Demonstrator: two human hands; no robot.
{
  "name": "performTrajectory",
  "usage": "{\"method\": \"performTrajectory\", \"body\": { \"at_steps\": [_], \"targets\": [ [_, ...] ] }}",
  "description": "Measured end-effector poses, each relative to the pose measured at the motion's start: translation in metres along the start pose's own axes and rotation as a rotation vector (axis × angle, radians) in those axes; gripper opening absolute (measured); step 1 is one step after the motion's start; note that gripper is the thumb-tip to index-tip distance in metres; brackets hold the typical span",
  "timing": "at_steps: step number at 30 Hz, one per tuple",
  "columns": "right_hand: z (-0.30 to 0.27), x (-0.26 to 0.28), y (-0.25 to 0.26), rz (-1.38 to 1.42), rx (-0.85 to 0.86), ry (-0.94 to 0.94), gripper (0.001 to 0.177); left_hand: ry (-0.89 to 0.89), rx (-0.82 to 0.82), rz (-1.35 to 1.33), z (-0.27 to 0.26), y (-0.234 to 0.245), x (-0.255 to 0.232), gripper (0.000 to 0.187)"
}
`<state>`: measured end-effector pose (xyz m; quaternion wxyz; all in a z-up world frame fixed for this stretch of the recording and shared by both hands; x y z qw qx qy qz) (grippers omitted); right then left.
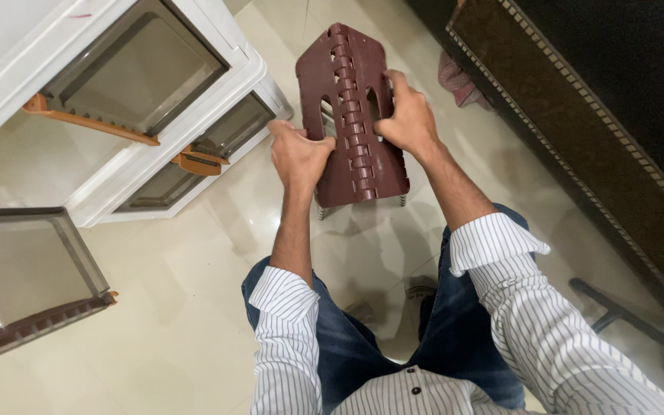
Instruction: The person stacks a white plastic storage drawer unit by placing a top drawer onto a base unit, then moves a brown folding stool and places it beside the unit. The person then lifts the entire drawer unit and places it on a bed, opens the top drawer, and closes it.
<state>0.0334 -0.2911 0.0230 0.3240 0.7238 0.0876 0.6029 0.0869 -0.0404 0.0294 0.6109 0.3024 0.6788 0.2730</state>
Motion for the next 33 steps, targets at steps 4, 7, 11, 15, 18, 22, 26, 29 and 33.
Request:
{"method": "performTrajectory", "body": {
  "at_steps": [4, 7, 11, 15, 18, 22, 26, 29, 33],
  "targets": [
    [0.000, 0.005, 0.002, -0.111, -0.029, 0.030, 0.093, 0.032, 0.005, 0.078, 0.007, 0.007, 0.008, 0.070],
    [0.003, 0.003, -0.002, -0.134, -0.019, 0.009, 0.096, 0.033, 0.015, 0.055, 0.011, 0.005, 0.013, 0.070],
    [0.008, -0.007, -0.009, -0.123, 0.005, -0.029, 0.098, 0.060, 0.034, 0.059, 0.018, -0.005, 0.024, 0.067],
    [0.007, -0.002, -0.008, -0.099, -0.010, 0.034, 0.097, -0.004, -0.051, 0.037, 0.023, -0.008, 0.024, 0.066],
    [0.007, 0.001, -0.011, -0.114, -0.023, 0.083, 0.092, -0.031, -0.056, -0.039, 0.029, -0.019, 0.037, 0.071],
    [0.007, -0.004, -0.016, -0.138, 0.008, 0.100, 0.089, -0.051, -0.020, -0.100, 0.036, -0.035, 0.055, 0.089],
    [0.008, -0.002, -0.020, -0.188, 0.019, 0.110, 0.089, 0.083, 0.195, -0.301, 0.037, -0.056, 0.067, 0.084],
    [0.009, 0.007, -0.020, -0.215, 0.004, 0.163, 0.089, 0.164, 0.332, -0.351, 0.033, -0.061, 0.062, 0.071],
    [0.011, 0.003, -0.023, -0.243, 0.020, 0.127, 0.090, 0.125, 0.307, -0.275, 0.031, -0.052, 0.051, 0.056]
  ]
}}
Point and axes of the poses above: each hand's wrist, its own z-axis towards the middle knuckle, its own y-axis out of the back of the hand, x = y × z, the point moved 10 cm from there along z, towards the middle knuckle, and after that the axes turned 10 degrees about z, right-handed, at the moved point
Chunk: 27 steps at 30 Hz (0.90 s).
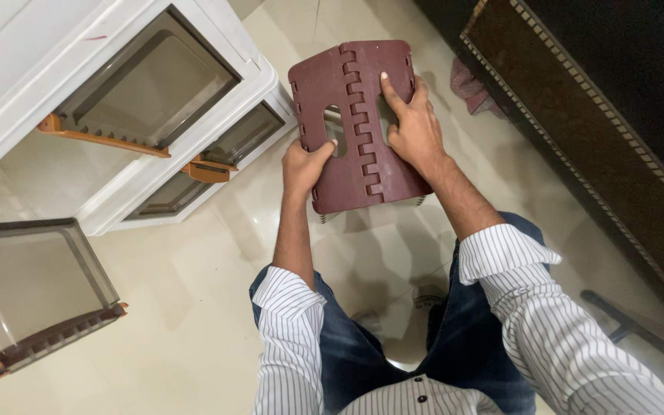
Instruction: The person stacks a white plastic storage drawer unit by placing a top drawer onto a base unit, then moves a brown folding stool and places it beside the unit. The person then lifts the entire drawer unit and places it on a bed, opens the top drawer, and closes it.
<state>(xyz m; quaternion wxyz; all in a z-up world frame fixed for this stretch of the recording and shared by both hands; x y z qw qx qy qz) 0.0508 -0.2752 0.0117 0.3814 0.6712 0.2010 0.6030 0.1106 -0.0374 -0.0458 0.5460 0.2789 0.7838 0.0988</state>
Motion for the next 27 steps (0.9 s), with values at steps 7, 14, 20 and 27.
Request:
{"method": "performTrajectory", "body": {
  "at_steps": [7, 14, 20, 27],
  "targets": [
    [0.011, -0.006, -0.001, -0.151, 0.058, -0.074, 0.092, -0.017, -0.069, 0.151, -0.001, -0.002, -0.010, 0.059],
    [0.013, -0.011, 0.004, -0.142, 0.027, -0.078, 0.088, 0.021, -0.070, 0.188, 0.003, -0.008, -0.006, 0.056],
    [0.012, -0.005, 0.012, -0.109, -0.028, -0.039, 0.084, 0.023, -0.110, 0.214, 0.000, -0.003, -0.015, 0.055],
    [0.004, -0.017, 0.009, 0.051, 0.062, -0.044, 0.087, 0.020, -0.170, 0.149, -0.007, -0.002, -0.009, 0.053]
  ]
}}
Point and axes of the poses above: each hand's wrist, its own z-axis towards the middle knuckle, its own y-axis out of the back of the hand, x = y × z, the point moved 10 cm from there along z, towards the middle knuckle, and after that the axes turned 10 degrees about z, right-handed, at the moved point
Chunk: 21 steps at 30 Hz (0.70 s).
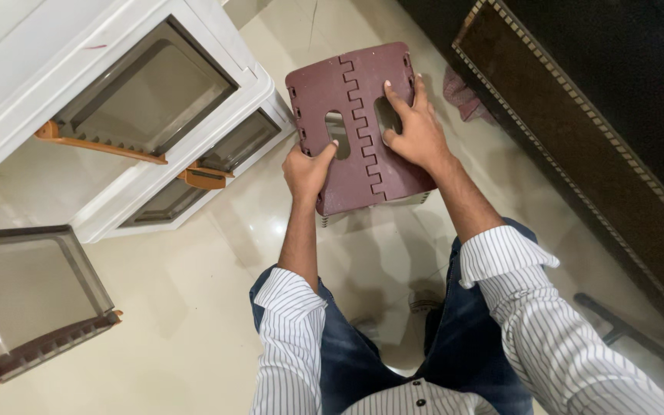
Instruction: The person stacks a white plastic storage drawer unit by placing a top drawer onto a base unit, then moves a brown folding stool and places it beside the unit. The person then lifts the entire drawer unit and places it on a bed, opens the top drawer, and closes it.
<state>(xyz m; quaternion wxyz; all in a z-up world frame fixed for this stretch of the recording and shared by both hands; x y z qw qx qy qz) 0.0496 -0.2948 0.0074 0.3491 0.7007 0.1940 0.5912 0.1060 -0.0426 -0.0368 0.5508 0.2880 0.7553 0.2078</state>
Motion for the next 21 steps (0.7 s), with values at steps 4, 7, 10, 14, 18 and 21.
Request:
{"method": "performTrajectory", "body": {
  "at_steps": [4, 7, 10, 14, 18, 21],
  "targets": [
    [-0.006, -0.006, 0.000, -0.028, 0.032, -0.046, 0.079, -0.010, -0.068, -0.025, -0.001, 0.000, -0.007, 0.054],
    [-0.013, -0.009, 0.005, -0.039, 0.036, -0.046, 0.074, -0.036, -0.123, -0.072, -0.002, -0.005, -0.013, 0.054],
    [-0.017, -0.013, 0.007, -0.073, 0.097, -0.087, 0.077, -0.048, -0.161, -0.107, 0.003, -0.013, -0.020, 0.053],
    [-0.029, -0.001, 0.001, -0.135, 0.207, 0.003, 0.096, 0.011, -0.199, -0.110, 0.013, -0.025, -0.023, 0.054],
    [-0.041, 0.011, -0.004, -0.210, 0.292, 0.054, 0.107, -0.011, -0.223, -0.244, 0.022, -0.029, -0.024, 0.056],
    [-0.040, 0.017, -0.002, -0.235, 0.242, 0.088, 0.095, -0.086, -0.154, -0.267, 0.031, -0.037, -0.022, 0.053]
  ]
}}
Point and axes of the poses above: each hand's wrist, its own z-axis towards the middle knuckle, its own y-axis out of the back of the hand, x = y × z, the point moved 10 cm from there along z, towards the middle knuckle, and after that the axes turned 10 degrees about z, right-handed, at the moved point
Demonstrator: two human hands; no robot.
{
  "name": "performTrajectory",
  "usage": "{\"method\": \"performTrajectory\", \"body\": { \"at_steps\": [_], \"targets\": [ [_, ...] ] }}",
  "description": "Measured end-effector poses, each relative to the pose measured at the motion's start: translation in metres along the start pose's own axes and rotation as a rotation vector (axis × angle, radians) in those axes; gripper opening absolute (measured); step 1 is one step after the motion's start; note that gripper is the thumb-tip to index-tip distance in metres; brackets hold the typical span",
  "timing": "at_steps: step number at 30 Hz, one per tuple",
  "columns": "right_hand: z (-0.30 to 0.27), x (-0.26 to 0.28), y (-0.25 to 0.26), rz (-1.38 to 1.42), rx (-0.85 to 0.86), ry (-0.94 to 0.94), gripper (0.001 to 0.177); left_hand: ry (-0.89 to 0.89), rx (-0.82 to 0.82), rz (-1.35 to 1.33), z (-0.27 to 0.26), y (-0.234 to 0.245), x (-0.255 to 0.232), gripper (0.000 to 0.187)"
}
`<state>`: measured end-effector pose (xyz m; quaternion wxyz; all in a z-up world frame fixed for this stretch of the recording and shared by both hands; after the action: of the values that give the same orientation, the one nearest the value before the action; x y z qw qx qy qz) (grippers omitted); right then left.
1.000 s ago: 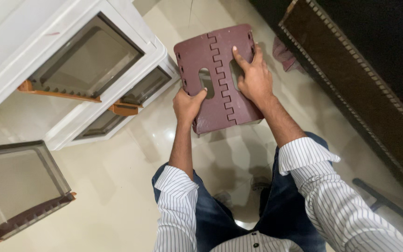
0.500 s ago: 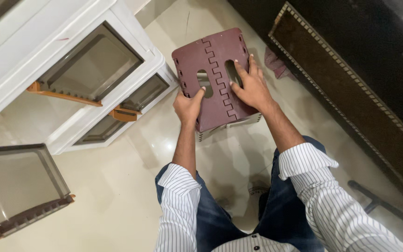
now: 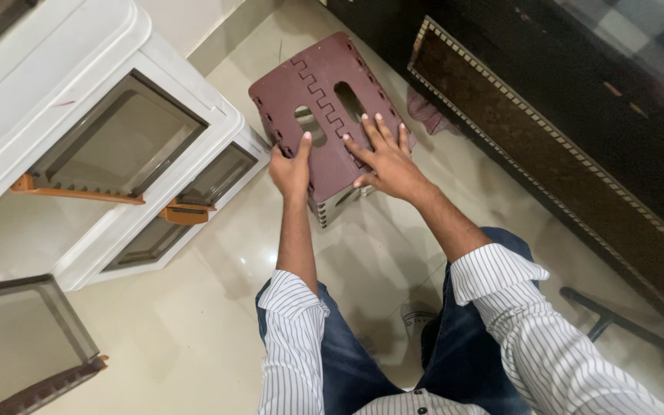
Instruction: The person stacks a white plastic storage drawer unit by placing a top drawer onto a base unit, then moves a brown folding stool and places it beside the unit. The person then lifts the entire drawer unit and places it on a bed, opens the top drawer, and closes it.
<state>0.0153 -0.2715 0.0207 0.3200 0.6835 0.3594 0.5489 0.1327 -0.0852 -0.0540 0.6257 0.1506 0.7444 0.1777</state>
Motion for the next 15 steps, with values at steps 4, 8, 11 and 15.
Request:
{"method": "performTrajectory", "body": {
  "at_steps": [4, 8, 11, 15],
  "targets": [
    [0.010, -0.003, 0.004, 0.054, -0.101, 0.062, 0.077, -0.153, 0.178, -0.182, 0.005, -0.018, 0.005, 0.053],
    [0.025, -0.015, 0.010, 0.092, -0.261, 0.164, 0.062, -0.232, 0.259, -0.237, 0.004, -0.030, 0.014, 0.059],
    [0.039, -0.030, 0.016, 0.130, -0.400, 0.199, 0.051, -0.183, 0.358, -0.207, -0.002, -0.040, 0.024, 0.065],
    [0.047, -0.044, 0.029, 0.214, -0.600, 0.137, 0.042, -0.172, 0.475, -0.219, -0.019, -0.042, 0.017, 0.073]
  ]
}}
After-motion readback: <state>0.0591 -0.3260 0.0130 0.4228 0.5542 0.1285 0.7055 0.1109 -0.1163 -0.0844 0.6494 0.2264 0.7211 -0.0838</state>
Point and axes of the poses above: each hand's wrist, its own z-axis towards the middle knuckle, its own y-axis out of the back of the hand, x = y × z, the point moved 10 cm from there along z, towards the middle knuckle, and after that the axes turned 10 degrees about z, right-handed, at the moved point
